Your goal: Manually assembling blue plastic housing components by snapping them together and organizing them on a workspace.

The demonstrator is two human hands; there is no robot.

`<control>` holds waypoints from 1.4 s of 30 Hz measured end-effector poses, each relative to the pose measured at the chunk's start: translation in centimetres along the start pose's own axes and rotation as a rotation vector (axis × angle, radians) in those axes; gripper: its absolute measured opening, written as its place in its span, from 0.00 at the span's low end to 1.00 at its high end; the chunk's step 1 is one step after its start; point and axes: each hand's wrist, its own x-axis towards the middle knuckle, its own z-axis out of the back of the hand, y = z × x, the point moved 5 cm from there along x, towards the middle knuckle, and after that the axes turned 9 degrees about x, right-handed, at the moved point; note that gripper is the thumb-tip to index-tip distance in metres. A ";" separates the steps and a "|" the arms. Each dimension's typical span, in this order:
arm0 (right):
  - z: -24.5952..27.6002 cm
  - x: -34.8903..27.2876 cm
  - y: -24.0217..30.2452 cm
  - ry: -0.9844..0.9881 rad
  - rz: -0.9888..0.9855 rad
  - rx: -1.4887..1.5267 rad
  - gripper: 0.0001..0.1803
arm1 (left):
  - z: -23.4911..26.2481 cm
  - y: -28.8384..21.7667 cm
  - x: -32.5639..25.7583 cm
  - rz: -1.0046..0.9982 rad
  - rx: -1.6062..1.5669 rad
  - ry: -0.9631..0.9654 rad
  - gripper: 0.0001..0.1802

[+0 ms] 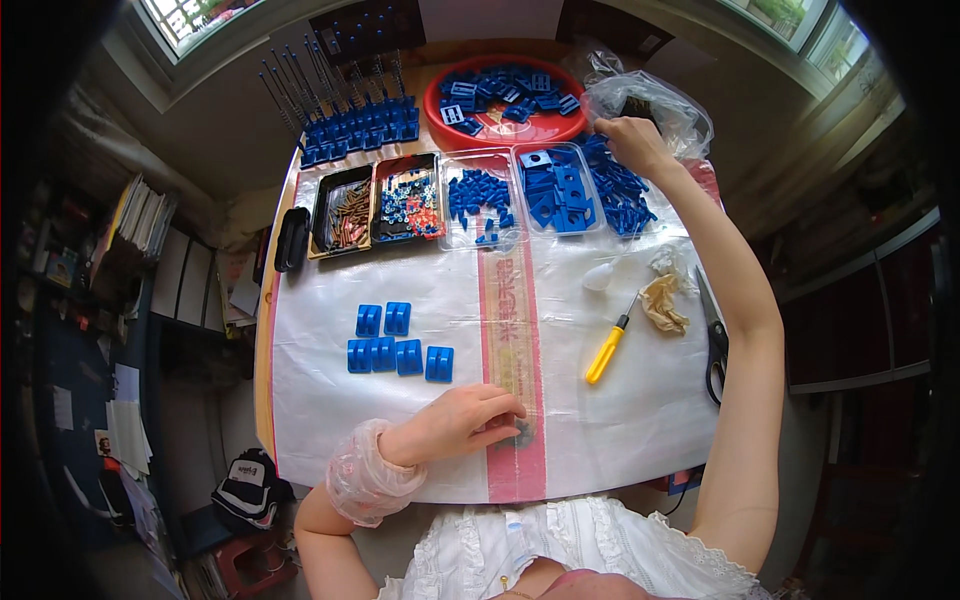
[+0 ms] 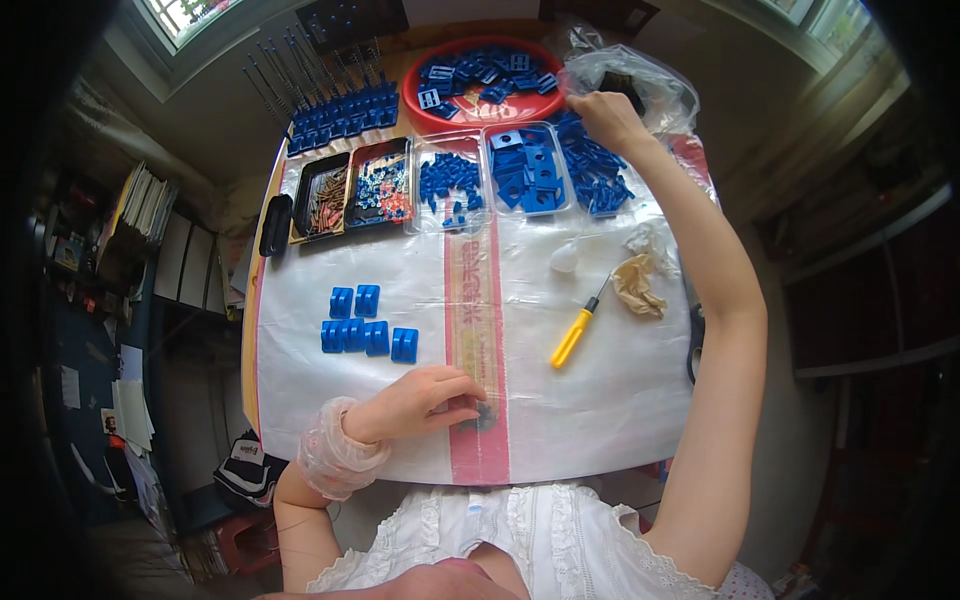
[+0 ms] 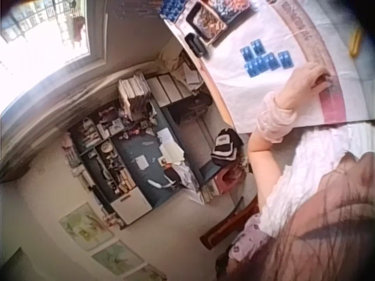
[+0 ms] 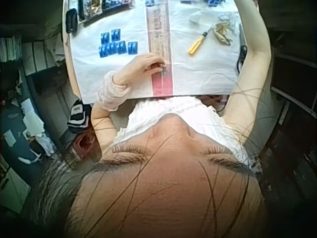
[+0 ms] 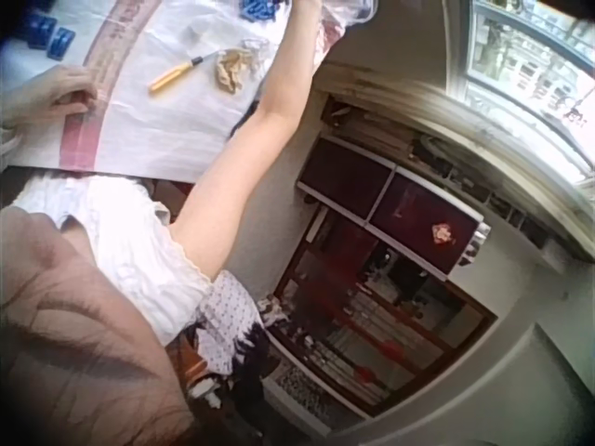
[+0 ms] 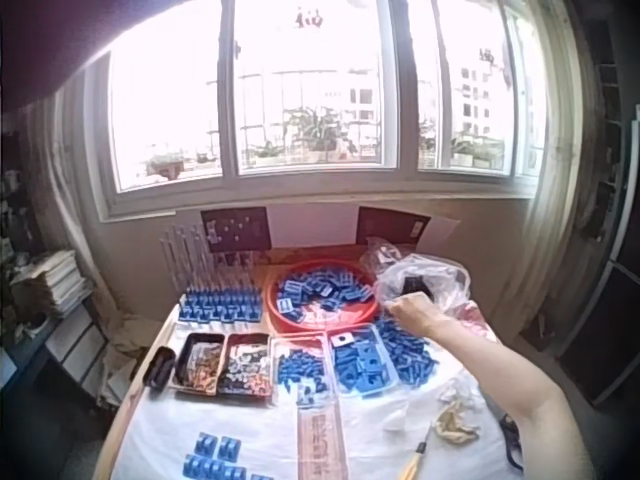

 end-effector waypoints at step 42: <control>18.4 -11.2 5.8 -0.582 -0.017 1.817 0.31 | -0.1 0.6 0.0 -0.018 0.000 0.005 0.08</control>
